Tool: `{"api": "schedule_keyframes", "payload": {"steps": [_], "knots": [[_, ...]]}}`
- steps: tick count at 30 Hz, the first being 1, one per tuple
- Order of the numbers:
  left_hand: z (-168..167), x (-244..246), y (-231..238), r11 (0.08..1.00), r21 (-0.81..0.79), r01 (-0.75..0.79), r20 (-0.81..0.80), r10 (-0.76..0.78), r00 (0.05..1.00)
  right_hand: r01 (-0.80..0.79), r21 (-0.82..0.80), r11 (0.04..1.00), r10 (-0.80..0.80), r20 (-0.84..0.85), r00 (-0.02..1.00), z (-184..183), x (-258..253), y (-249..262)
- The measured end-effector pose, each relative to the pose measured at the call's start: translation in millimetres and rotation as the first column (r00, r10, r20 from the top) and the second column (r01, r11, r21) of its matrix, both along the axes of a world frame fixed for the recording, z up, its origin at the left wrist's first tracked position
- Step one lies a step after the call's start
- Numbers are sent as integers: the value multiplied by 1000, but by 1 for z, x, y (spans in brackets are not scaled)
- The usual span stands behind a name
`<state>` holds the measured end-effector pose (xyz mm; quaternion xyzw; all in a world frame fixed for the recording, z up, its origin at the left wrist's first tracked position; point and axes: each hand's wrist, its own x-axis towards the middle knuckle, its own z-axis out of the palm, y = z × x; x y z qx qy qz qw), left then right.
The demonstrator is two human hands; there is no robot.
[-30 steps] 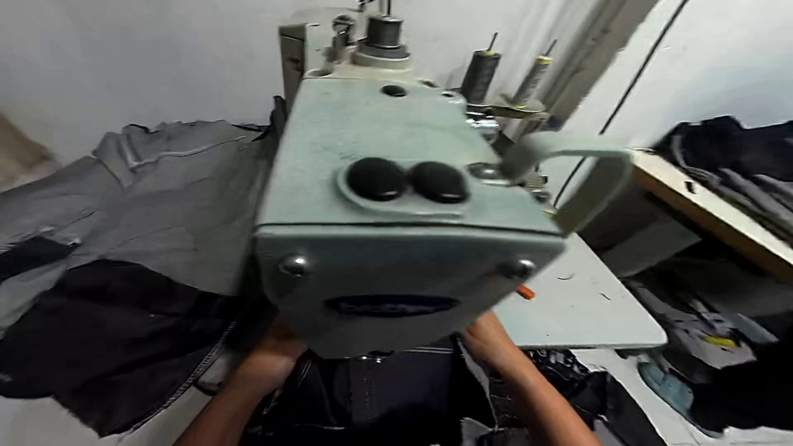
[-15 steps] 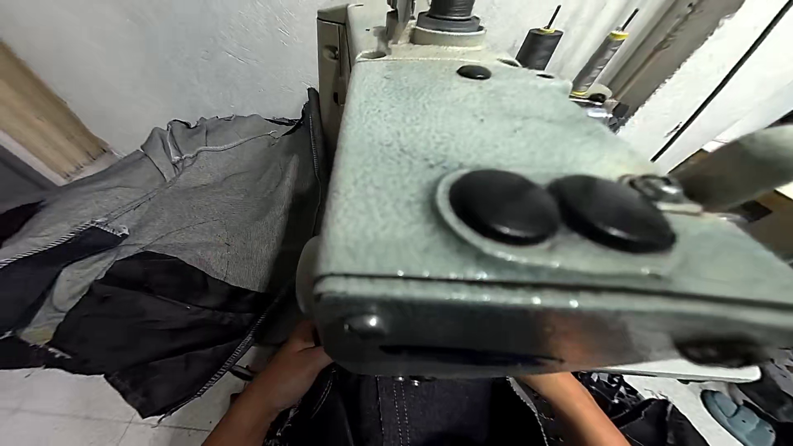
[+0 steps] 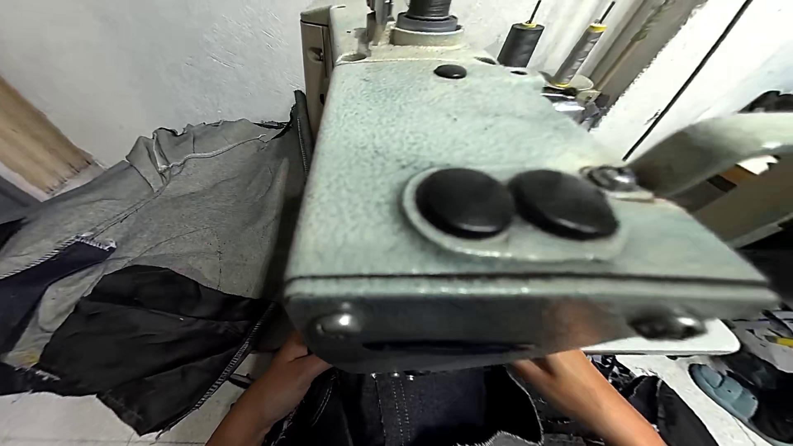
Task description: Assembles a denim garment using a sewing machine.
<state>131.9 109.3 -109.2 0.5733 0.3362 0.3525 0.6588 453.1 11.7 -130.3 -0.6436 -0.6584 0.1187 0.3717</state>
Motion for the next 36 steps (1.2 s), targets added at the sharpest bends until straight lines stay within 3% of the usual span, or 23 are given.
{"api": "schedule_keyframes", "payload": {"steps": [3, 5, 6, 7, 8, 9, 11, 14, 16, 18, 20, 22, 23, 25, 26, 28, 30, 31, 33, 36], "knots": [[-1, -2, -1, 995, 45, -89, -114, 93, 989, 49, -66, 997, -59, -174, 983, 9, -14, -23], [3, -5, -4, 945, 294, -145, -416, 263, 870, 88, -107, 990, -113, -254, 961, 17, -31, -33], [4, -8, -5, 868, 488, -89, -530, 376, 761, 124, -117, 985, -152, -275, 949, 16, -40, -37], [7, -12, -6, 734, 679, 1, -547, 505, 668, 170, -111, 979, -195, -282, 939, 11, -48, -38], [13, -15, -9, 594, 800, 84, -513, 604, 610, 216, -99, 971, -235, -273, 933, 2, -53, -38], [25, -18, -15, 514, 844, 151, -495, 641, 586, 250, -98, 963, -267, -260, 928, -7, -55, -38], [47, -21, -34, 542, 805, 242, -558, 551, 621, 275, -158, 948, -309, -261, 915, -22, -56, -44], [47, -11, -55, 710, 640, 294, -615, 244, 750, 225, -319, 920, -335, -348, 876, -27, -55, -67], [37, -6, -58, 799, 533, 278, -664, 191, 723, 178, -350, 920, -324, -421, 847, -36, -56, -70], [23, -1, -56, 808, 540, 236, -685, 259, 682, 145, -411, 900, -370, -542, 755, -44, -65, -69], [26, 14, -53, 845, 466, 261, -781, 254, 571, 192, -476, 858, -491, -653, 576, -46, -73, -66], [44, 30, -45, 921, 224, 319, -926, 99, 365, 260, -504, 824, -567, -739, 364, -51, -77, -54], [51, 35, -41, 934, 139, 330, -959, 44, 279, 284, -493, 823, -562, -779, 277, -53, -76, -48], [58, 38, -37, 936, 69, 346, -976, -9, 219, 358, -409, 839, -491, -852, 179, -48, -61, -34], [59, 39, -35, 931, 59, 359, -975, -23, 220, 418, -332, 846, -445, -871, 209, -37, -47, -27], [55, 35, -33, 916, 102, 387, -956, -17, 293, 469, -71, 881, -299, -851, 433, -8, -20, -15], [34, 16, -34, 895, 272, 353, -849, 50, 525, 344, 175, 922, -131, -698, 704, 12, -5, -5], [16, 2, -37, 876, 399, 272, -736, 129, 665, 265, 216, 940, -82, -609, 789, 16, -3, -2], [-15, -32, -38, 848, 525, 78, -536, 259, 803, 116, 116, 986, -55, -433, 900, 8, -10, -1], [-40, -100, -25, 880, 474, -1, -539, 291, 790, -64, -89, 994, 32, -330, 944, -25, -51, 7]]}}
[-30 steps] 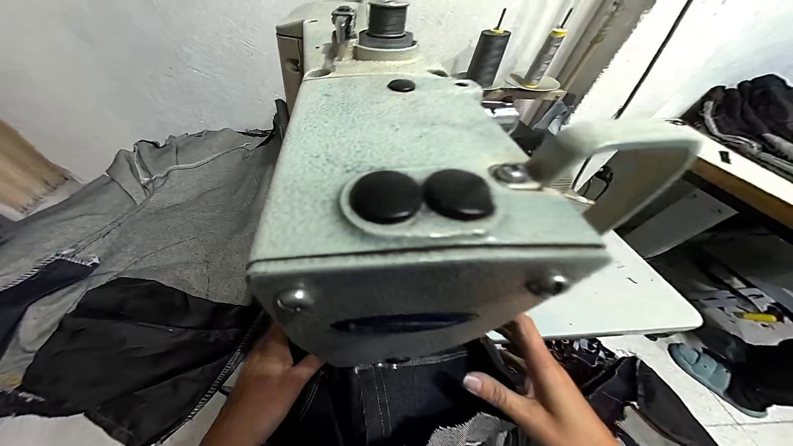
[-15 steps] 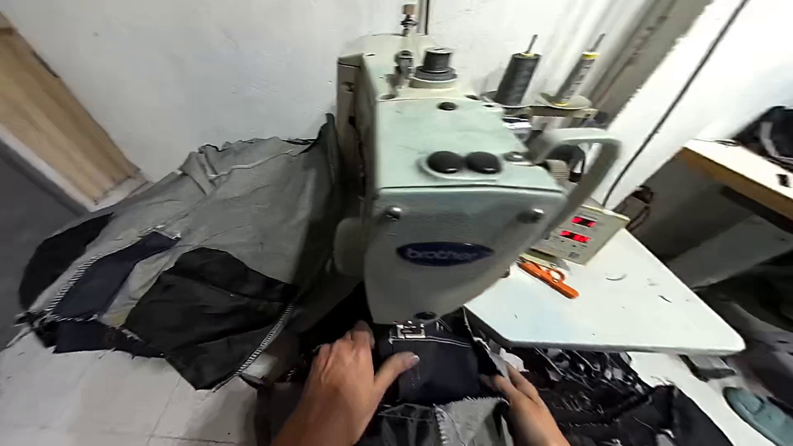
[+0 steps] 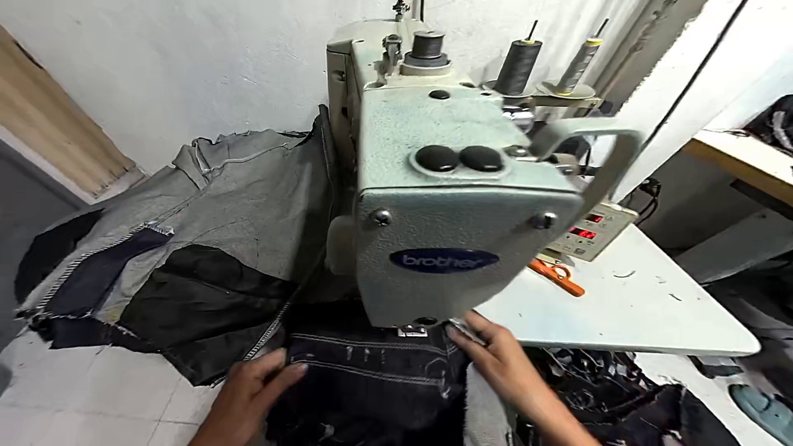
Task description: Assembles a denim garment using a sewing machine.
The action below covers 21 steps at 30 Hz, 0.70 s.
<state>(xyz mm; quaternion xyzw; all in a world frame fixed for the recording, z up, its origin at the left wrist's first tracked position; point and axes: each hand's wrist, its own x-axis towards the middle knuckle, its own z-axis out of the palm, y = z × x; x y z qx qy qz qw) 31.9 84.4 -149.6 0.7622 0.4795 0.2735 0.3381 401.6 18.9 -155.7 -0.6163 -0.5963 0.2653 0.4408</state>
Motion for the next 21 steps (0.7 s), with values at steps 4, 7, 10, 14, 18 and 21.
{"api": "schedule_keyframes", "payload": {"steps": [4, 7, 10, 14, 18, 21], "knots": [[-11, -15, 9, 979, 151, -135, -34, 141, 989, 108, 116, 987, -118, 81, 990, 9, -24, 27], [2, -3, 18, 955, 235, -178, 29, 176, 984, 200, 151, 968, -226, 183, 957, 26, -16, 38], [13, 1, 25, 936, 321, -145, 69, 129, 989, 224, 127, 966, -245, 195, 950, 22, -7, 38], [7, -1, 30, 952, 280, -122, 74, 106, 992, 208, 149, 967, -235, 193, 953, 16, -7, 34], [7, 4, 23, 960, 249, -132, 102, 109, 989, 191, 13, 982, -190, 152, 970, 16, -2, 36], [17, 11, 13, 955, 263, -137, 106, 112, 988, 186, -208, 960, -170, 93, 981, 11, -2, 43]]}}
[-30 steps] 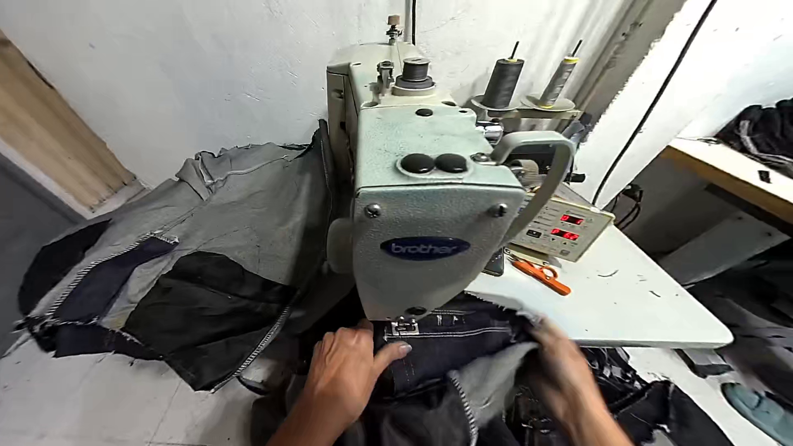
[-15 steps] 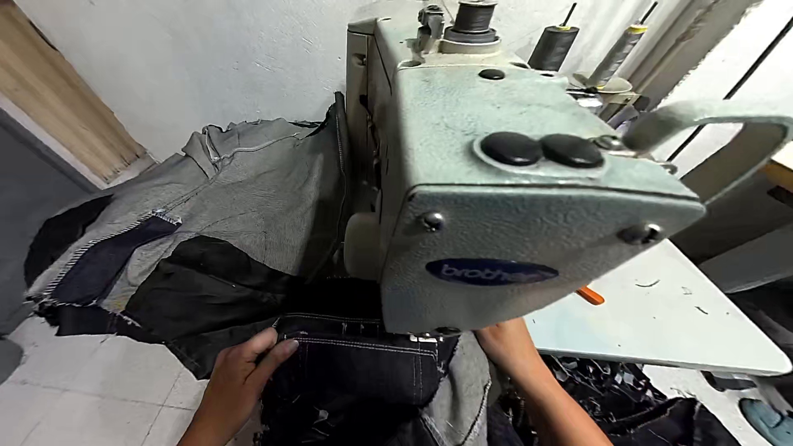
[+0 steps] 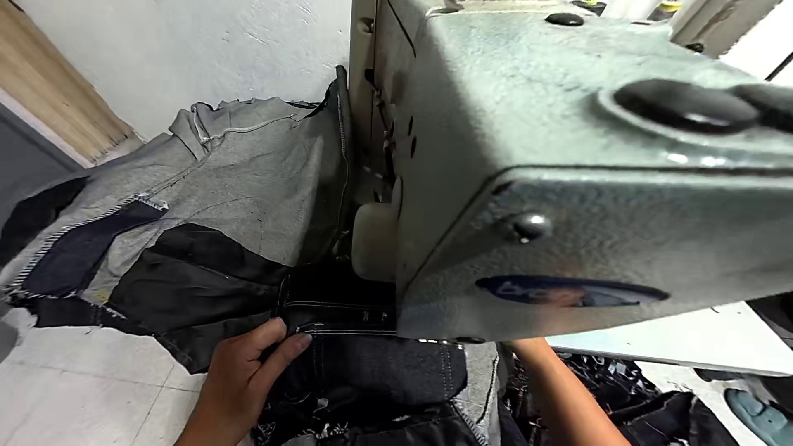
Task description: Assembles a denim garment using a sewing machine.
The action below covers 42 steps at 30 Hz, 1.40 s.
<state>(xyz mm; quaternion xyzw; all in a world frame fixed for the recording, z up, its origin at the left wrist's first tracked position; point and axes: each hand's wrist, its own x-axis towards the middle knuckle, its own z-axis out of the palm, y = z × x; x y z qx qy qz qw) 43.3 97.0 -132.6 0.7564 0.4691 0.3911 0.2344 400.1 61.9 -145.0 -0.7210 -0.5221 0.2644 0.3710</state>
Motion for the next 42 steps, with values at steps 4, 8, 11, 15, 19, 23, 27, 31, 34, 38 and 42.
{"api": "schedule_keyframes", "payload": {"steps": [4, 8, 11, 15, 19, 23, 27, 31, 34, 38, 42], "knots": [[4, -10, 1, 999, 15, -41, -30, 41, 999, 41, 29, 999, -41, 2, 999, 5, -8, -4], [-6, -23, 10, 996, -81, -36, 21, 38, 999, -51, 300, 953, -14, 211, 977, 9, -8, -11], [-5, -17, 7, 997, -78, -17, 15, 19, 1000, -37, 251, 967, -4, 161, 987, 9, -5, -10], [-5, -17, 6, 997, -70, -23, 6, 23, 1000, -39, 272, 961, -9, 171, 985, 4, -3, -11], [-8, -18, 7, 993, -109, -40, 27, 43, 999, -9, 160, 987, -10, 118, 993, 11, -6, -14], [-12, -19, 9, 985, -168, -29, 69, 41, 997, 0, 69, 998, -7, 102, 995, 41, -21, -18], [-2, -17, 2, 987, -123, -105, -174, 83, 981, -153, 317, 936, 91, 202, 975, 31, 0, -29], [33, 2, -32, 991, -16, -130, -347, 116, 931, -121, 277, 953, 83, 145, 986, 29, 9, -79], [44, 22, -56, 975, -211, 63, -301, -126, 945, -126, 35, 991, 129, -101, 987, 26, -16, -127], [35, 58, -70, 876, -429, 220, -201, -330, 922, -133, 9, 991, 130, -283, 950, -11, -68, -151], [26, 88, -76, 919, -366, 147, -235, -245, 941, -30, 126, 992, 57, -220, 974, -29, -103, -127]]}}
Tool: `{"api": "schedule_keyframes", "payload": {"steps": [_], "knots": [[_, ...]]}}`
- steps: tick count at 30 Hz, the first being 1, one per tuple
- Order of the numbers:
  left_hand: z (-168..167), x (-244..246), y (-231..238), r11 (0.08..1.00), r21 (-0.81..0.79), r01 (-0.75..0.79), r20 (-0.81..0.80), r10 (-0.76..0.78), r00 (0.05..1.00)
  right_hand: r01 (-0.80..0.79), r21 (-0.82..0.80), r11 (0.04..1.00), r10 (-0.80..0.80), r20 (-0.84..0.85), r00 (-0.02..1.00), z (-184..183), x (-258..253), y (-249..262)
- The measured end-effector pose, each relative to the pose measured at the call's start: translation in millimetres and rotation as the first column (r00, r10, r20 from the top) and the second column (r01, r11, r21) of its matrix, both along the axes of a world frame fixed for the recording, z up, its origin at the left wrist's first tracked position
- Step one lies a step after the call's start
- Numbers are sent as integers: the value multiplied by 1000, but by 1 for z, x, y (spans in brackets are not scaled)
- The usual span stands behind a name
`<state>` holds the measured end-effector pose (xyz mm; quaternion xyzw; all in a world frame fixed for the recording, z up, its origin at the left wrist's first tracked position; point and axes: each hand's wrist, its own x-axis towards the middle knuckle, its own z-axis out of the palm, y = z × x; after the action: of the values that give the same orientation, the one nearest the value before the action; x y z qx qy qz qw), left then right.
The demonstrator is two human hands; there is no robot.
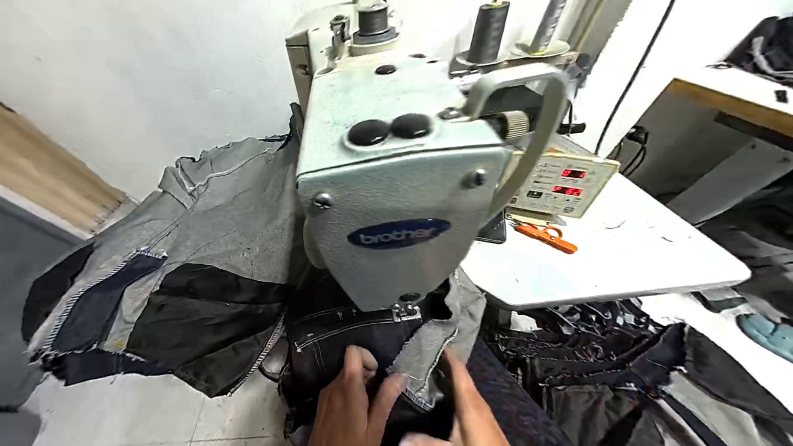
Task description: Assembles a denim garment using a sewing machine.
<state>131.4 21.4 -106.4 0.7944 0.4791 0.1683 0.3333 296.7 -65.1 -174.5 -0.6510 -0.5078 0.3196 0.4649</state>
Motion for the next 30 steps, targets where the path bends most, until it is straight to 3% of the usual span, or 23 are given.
{"api": "schedule_keyframes", "payload": {"steps": [4, 8, 10, 13, 14, 16, 18, 22, 26, 30], "knots": [[0, 27, -1, 981, 138, -138, -82, 150, 985, 25, 76, 997, -40, 207, 978, -16, -10, 18], [5, 43, 8, 973, 47, -227, -152, 232, 961, -81, 241, 967, 5, 303, 953, -35, 7, 17], [2, 42, 12, 972, 69, -226, -107, 232, 967, -148, 284, 947, 109, 150, 983, -37, 35, 6], [-4, 21, 17, 943, 202, -263, 28, 263, 964, 47, 263, 964, 11, -212, 977, -30, 102, -26], [-4, 7, 20, 937, 171, -305, 90, 294, 952, 138, 258, 956, -54, -310, 949, -26, 129, -34], [-3, -23, 27, 929, 47, -367, 154, 356, 922, 160, 288, 944, -26, -419, 908, -23, 174, -36], [-5, -48, 32, 915, -4, -403, 169, 398, 902, 34, 273, 961, 87, -418, 904, -30, 178, -21], [-21, -82, 56, 840, 28, -541, 251, 518, 817, -142, 272, 952, 240, -369, 898, -29, 140, 14], [-12, -70, 71, 856, -11, -517, 315, 493, 811, -11, 349, 937, 123, -301, 946, -23, 152, 30], [-7, -47, 92, 904, -25, -426, 379, 403, 833, 117, 330, 937, 6, -350, 937, -33, 160, 32]]}}
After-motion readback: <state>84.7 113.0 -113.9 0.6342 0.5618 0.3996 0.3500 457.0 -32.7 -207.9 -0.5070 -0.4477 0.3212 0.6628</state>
